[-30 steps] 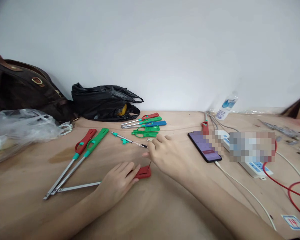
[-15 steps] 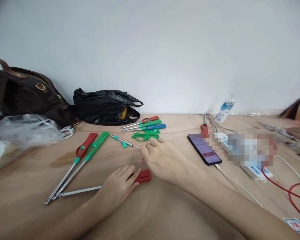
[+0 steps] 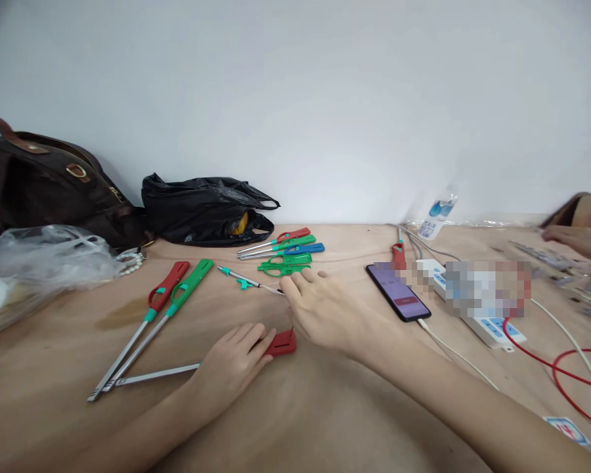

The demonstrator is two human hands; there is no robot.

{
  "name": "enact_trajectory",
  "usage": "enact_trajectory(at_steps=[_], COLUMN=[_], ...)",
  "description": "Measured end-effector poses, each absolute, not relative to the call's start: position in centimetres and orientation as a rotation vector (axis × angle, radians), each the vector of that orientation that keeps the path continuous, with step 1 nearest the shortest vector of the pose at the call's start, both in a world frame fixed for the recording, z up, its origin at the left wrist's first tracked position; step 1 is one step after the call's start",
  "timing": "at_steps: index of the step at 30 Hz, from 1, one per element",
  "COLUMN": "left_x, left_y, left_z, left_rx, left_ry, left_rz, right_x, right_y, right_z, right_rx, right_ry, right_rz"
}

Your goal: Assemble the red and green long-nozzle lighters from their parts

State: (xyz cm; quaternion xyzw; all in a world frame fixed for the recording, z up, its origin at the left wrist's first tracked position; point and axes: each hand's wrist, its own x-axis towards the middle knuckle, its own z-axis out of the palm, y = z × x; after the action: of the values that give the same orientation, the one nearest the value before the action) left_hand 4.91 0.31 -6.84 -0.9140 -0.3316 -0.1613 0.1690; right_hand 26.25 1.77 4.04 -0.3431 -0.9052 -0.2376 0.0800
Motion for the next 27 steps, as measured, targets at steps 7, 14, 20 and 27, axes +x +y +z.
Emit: enact_trajectory(at_steps=[7,14,20,27], left_x=[4.8,4.9,5.0,5.0], left_y=[0.4,0.4,0.4,0.3], left_z=[-7.1,-7.0,-7.0,-6.8], left_rx=[-2.609,-2.610,-2.604,-2.606], left_ry=[-0.943,-0.936,-0.938,-0.930], left_rz=[-0.482,-0.507,-0.485,-0.460], right_x=[25.9,26.0,25.6,25.8], right_y=[2.0,1.2,1.9,1.6], right_z=[4.0,4.7,4.4,4.7], right_rx=[-1.010,-0.930,-1.049,-1.039], right_ry=[-2.740,-2.780,-2.774,-2.792], right_rz=[-0.790,-0.715,-0.750,-0.826])
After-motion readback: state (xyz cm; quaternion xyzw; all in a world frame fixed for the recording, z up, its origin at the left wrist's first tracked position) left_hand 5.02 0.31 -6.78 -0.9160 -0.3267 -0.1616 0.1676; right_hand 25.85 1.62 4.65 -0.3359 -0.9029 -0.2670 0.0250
